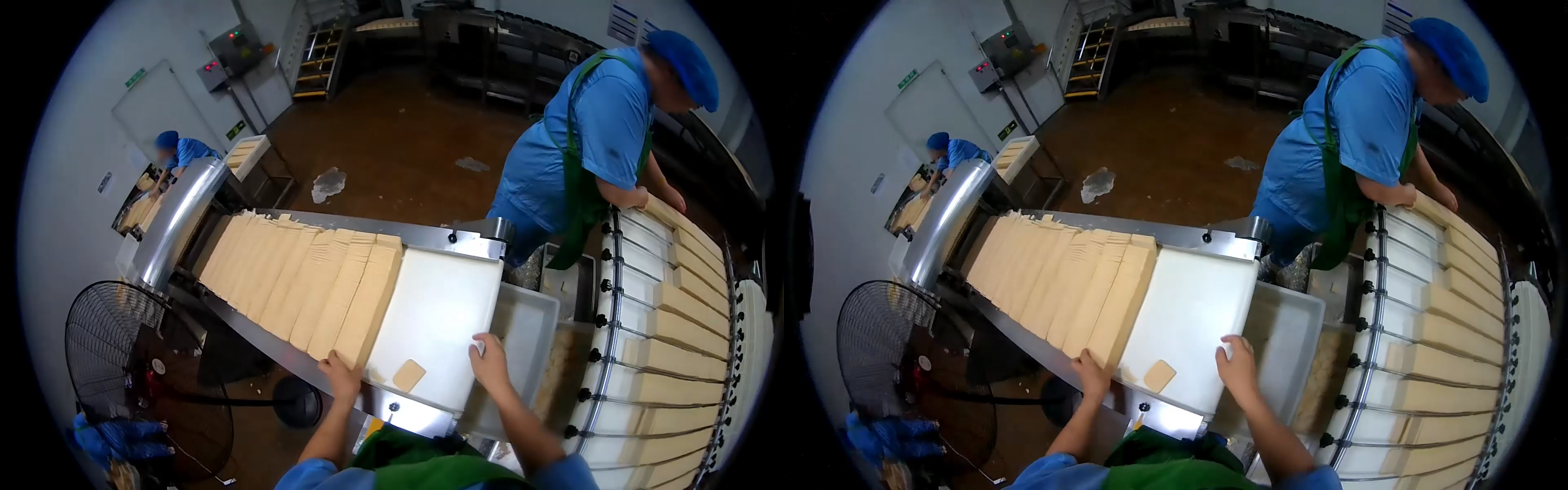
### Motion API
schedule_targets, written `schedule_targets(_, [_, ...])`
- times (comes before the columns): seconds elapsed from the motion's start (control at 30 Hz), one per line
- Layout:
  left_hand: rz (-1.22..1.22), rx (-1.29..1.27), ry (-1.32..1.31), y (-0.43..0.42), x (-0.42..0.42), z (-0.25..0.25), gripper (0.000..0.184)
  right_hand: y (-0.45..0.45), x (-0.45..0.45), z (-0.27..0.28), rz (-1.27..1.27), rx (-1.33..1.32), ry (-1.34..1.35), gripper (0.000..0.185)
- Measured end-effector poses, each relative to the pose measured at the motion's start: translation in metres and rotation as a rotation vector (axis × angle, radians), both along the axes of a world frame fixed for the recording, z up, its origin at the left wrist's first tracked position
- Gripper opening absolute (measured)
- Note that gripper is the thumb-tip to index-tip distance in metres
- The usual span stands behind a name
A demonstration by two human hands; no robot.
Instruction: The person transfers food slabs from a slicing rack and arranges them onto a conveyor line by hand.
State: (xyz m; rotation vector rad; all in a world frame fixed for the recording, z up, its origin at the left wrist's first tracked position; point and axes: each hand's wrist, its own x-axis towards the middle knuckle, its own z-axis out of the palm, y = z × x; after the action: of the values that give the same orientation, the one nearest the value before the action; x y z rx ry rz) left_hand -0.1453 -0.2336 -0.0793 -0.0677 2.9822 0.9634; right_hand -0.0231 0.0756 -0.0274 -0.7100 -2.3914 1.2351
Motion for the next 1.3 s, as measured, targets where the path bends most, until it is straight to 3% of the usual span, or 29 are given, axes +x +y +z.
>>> schedule_targets(0.13, [-0.082, 0.155, 0.007, 0.024, -0.008, 0.029, 0.079, -0.022, -0.070, -0.006, 0.067, 0.040, -0.078, 0.028])
schedule_targets(0.2, [-0.086, 0.124, -0.045, 0.026, -0.010, 0.043, 0.081, -0.033, -0.108, -0.019, 0.118, 0.318, -0.060, 0.043])
schedule_targets(0.23, [-0.118, 0.065, -0.083, 0.025, -0.013, 0.046, 0.082, -0.039, -0.130, -0.022, 0.106, 0.324, -0.059, 0.043])
schedule_targets(0.3, [-0.195, -0.023, -0.090, 0.024, -0.015, 0.051, 0.082, -0.049, -0.172, -0.019, 0.122, 0.450, -0.290, 0.061])
schedule_targets(0.4, [-0.267, -0.073, -0.142, 0.019, -0.023, 0.054, 0.081, -0.062, -0.234, 0.003, 0.202, 0.480, -0.449, 0.068])
schedule_targets(0.6, [-0.376, -0.147, -0.183, 0.019, -0.032, 0.058, 0.085, -0.073, -0.307, 0.014, 0.238, 0.355, -0.581, 0.065])
schedule_targets(0.73, [-0.398, -0.152, -0.181, 0.015, -0.027, 0.056, 0.088, -0.073, -0.310, 0.015, 0.125, 0.381, -0.648, 0.066])
schedule_targets(0.87, [-0.583, -0.017, -0.069, 0.002, -0.027, 0.033, 0.088, -0.044, -0.258, 0.067, -0.137, 0.054, -0.821, 0.080])
schedule_targets(0.93, [-0.744, 0.008, -0.087, 0.009, -0.027, 0.038, 0.087, -0.017, -0.223, 0.060, -0.285, -0.036, -0.857, 0.084])
schedule_targets(1.0, [-0.844, 0.026, -0.097, 0.029, -0.020, 0.052, 0.085, -0.004, -0.184, 0.042, -0.347, 0.248, -0.762, 0.089])
schedule_targets(1.07, [-0.766, 0.029, -0.457, 0.054, -0.016, 0.069, 0.086, 0.003, -0.152, 0.037, -0.474, 0.115, -0.685, 0.095])
schedule_targets(1.2, [-0.850, 0.026, -0.204, 0.085, 0.006, 0.048, 0.081, 0.023, -0.057, 0.037, -0.849, -0.233, -0.314, 0.094])
schedule_targets(1.3, [-0.975, 0.192, -0.013, 0.127, 0.039, 0.077, 0.074, 0.038, 0.043, 0.049, -1.092, -0.041, -0.079, 0.090])
